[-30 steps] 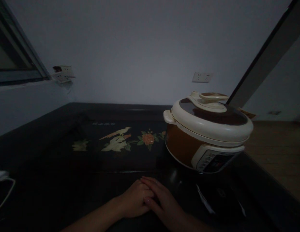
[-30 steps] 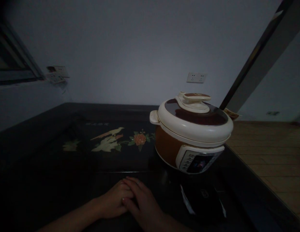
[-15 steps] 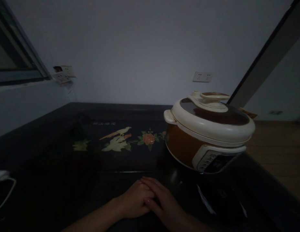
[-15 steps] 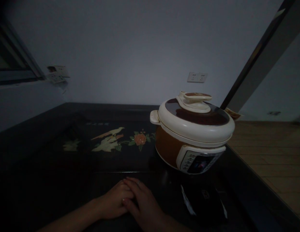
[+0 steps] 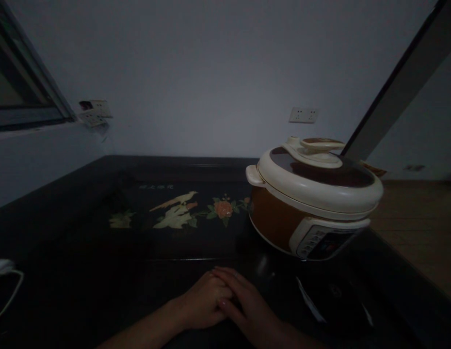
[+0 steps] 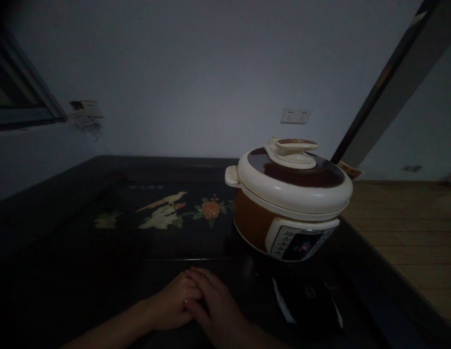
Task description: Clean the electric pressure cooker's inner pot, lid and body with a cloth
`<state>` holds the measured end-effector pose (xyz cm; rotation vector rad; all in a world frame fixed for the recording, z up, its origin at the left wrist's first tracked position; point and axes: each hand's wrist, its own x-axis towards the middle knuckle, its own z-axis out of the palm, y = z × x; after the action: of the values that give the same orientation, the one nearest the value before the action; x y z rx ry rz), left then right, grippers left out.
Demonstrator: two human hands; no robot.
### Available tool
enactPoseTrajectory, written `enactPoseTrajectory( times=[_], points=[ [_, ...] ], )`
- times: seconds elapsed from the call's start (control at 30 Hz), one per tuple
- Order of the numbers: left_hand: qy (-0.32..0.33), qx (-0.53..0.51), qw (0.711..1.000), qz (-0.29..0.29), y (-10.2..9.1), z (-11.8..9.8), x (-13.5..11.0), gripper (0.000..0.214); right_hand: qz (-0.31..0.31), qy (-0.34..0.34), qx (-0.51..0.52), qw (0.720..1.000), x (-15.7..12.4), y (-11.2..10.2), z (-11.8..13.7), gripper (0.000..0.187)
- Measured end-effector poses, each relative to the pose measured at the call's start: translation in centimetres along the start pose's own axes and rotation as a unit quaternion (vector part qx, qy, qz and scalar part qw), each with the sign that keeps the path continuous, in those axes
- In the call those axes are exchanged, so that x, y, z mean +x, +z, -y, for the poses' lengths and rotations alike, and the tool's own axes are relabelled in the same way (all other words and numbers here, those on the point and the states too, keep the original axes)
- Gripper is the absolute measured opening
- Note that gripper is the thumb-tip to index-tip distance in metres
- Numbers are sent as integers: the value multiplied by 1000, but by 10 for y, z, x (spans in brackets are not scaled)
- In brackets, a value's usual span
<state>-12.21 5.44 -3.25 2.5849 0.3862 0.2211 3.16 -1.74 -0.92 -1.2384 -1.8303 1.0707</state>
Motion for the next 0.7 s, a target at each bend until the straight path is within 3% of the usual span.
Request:
enactPoseTrajectory(
  times=[0.7],
  points=[
    [-3,-2,1000,-6,-1,-3,-1,14,-2,-3,-2,1000,0,0,2,48]
  ],
)
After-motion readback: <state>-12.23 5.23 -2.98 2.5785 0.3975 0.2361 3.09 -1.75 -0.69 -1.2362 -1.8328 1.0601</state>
